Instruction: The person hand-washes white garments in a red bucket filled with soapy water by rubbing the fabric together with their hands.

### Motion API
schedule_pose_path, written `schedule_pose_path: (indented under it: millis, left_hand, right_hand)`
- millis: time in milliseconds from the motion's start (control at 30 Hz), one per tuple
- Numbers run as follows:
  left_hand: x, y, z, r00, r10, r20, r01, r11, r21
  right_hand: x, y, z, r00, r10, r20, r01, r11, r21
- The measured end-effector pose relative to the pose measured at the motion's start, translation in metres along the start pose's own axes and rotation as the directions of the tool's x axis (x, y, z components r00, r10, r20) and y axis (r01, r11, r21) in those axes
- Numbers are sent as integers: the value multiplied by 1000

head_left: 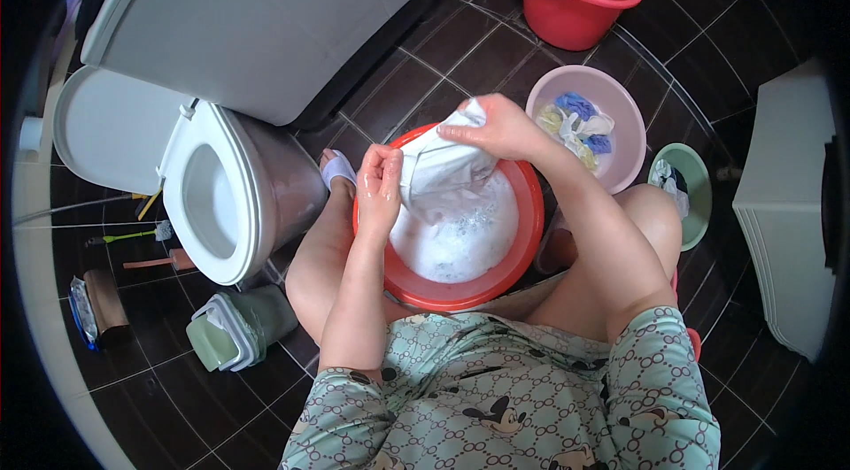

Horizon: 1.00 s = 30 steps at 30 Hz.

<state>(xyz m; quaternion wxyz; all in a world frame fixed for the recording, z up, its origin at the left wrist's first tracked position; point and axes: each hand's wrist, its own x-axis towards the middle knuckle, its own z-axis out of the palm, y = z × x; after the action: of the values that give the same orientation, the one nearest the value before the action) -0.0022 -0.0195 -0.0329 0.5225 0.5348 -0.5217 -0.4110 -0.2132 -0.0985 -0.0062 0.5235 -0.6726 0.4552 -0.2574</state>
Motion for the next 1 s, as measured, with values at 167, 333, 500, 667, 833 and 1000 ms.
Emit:
schedule_pose_path:
  millis: [167, 333, 500, 667, 833, 1000]
  left_hand:
    - [-1, -17, 1, 987, -129, -93, 129, 992, -5]
    - [-4, -19, 19, 855, -484, -186, 358, 810, -465]
    - [-22, -43, 29, 889, -333, 313, 429, 371, -824]
    - [-28, -56, 14, 756, -636, 158, 513, 424, -746]
    - [-22, -16, 41, 681, -698, 222, 577, 325, -749]
    - [-35, -68, 23, 888, -381, 257, 405, 385, -829]
  right_hand:
    - [8, 11, 21, 997, 78, -20, -71, 970, 234]
    - [-24, -20, 87, 894, -333, -301, 334, 941, -51]
    - [-32, -19, 111, 658, -716, -233, 568, 675, -471]
    - [-20, -18, 115, 752, -603, -268, 382, 729, -568]
    - [-12, 8, 105, 820, -501, -276, 331, 810, -484]
    - [-35, -28, 115, 817, -560, -137, 462, 778, -425]
